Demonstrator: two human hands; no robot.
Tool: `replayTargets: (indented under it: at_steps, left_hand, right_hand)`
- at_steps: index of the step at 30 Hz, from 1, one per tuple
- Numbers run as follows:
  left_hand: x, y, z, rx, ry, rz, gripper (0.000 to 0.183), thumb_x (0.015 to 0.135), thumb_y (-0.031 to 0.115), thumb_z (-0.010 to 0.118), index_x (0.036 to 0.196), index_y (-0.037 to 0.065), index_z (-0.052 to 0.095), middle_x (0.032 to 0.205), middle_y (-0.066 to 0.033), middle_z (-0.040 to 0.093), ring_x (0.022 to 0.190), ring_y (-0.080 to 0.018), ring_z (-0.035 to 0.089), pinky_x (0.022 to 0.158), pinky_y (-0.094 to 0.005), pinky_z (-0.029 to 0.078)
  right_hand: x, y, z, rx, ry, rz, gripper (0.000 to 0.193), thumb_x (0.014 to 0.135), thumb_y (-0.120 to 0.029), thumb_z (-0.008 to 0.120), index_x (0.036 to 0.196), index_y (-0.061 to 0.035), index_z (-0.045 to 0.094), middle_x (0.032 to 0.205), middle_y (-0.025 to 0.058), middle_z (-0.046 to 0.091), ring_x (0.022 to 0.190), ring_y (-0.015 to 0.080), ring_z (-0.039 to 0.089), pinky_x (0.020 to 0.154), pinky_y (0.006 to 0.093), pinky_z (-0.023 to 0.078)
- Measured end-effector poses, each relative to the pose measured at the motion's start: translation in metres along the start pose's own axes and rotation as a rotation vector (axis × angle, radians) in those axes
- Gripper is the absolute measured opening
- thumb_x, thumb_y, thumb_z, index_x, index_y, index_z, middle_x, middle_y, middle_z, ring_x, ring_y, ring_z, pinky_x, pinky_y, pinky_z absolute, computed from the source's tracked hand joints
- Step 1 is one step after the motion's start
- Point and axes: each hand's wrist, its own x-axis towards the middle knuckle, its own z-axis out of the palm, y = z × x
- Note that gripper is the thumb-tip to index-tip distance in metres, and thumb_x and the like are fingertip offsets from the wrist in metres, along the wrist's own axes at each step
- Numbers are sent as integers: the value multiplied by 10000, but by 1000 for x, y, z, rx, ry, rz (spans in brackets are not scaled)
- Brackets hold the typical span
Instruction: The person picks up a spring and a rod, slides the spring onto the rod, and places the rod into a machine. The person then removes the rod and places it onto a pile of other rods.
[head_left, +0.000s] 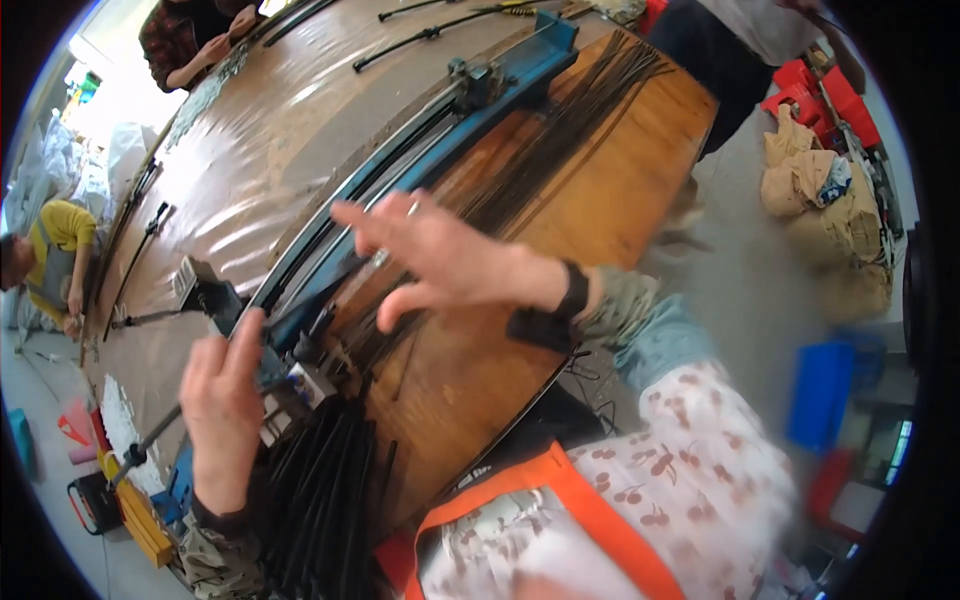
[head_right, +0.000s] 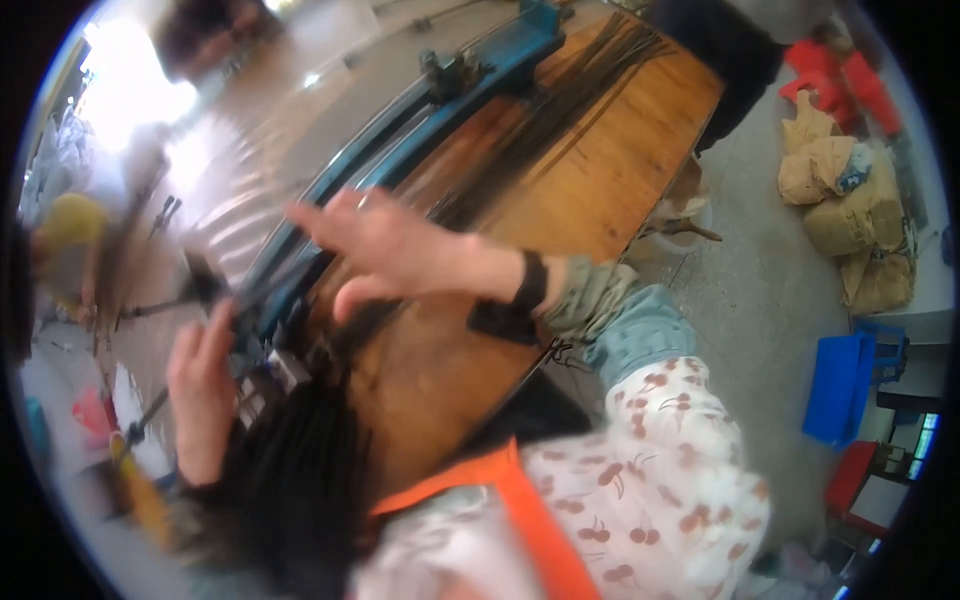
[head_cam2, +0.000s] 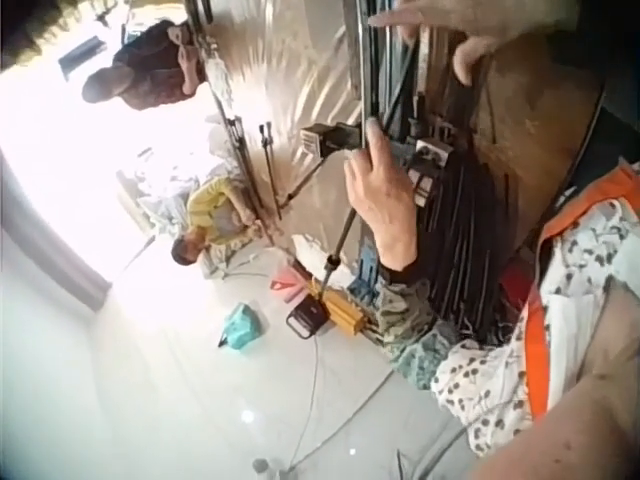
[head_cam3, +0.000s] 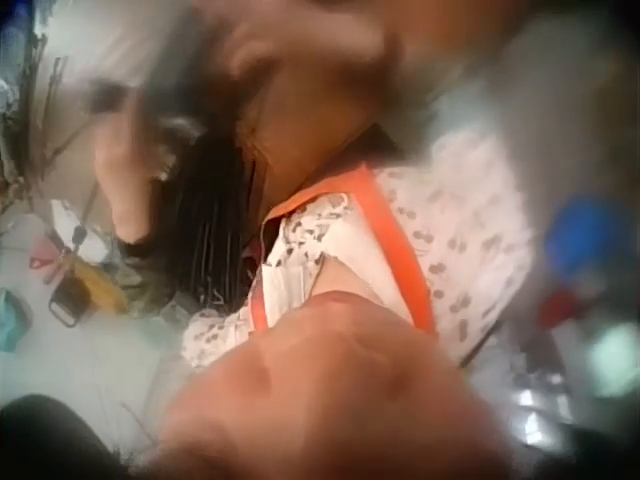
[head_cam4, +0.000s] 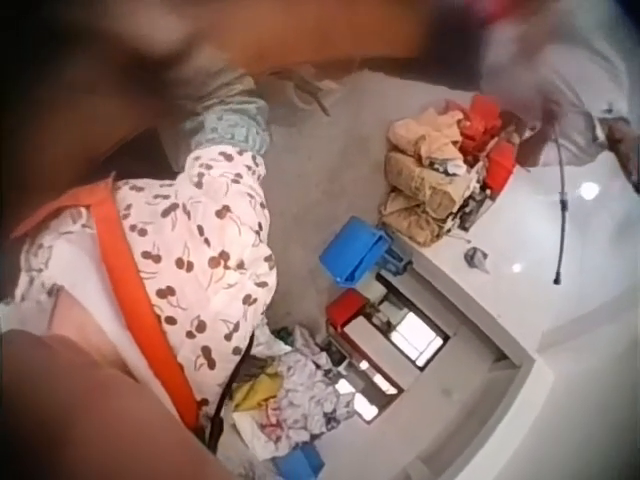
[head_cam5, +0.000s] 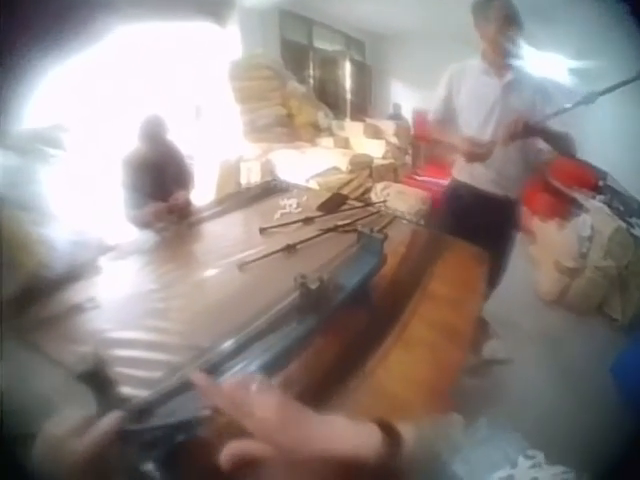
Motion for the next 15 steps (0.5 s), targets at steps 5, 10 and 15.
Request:
replayTargets:
  at_steps: [5, 10, 15]
  left_hand:
    - [-32, 4, -14, 17, 58, -4, 448, 817, -55, 651, 1244, 80, 654, 806, -118, 488, 742, -293, 529, 655, -418, 450]
    - [-82, -28, -42, 155, 69, -190, 428, 819, -57, 650, 1226, 77, 662, 806, -110, 493, 746, -286, 524, 667, -408, 457]
    - [-94, -25, -31, 65, 127, -189, 393, 858, -53, 621, 1232, 66, 631, 833, -133, 517, 770, -305, 561, 690, -411, 471]
  right_hand:
    - [-3, -22, 29, 119, -30, -9, 403, 832, -18, 709, 1232, -59, 690, 750, 37, 614, 670, 193, 586, 582, 303, 480]
    - [1, -3, 28, -60, 62, -51, 414, 883, -221, 732, 1253, -43, 676, 703, 38, 638, 605, 154, 556, 542, 302, 489]
    - [7, -5, 57, -107, 80, -159, 448, 931, -229, 681, 1335, -47, 619, 872, 25, 703, 620, 111, 529, 503, 264, 443]
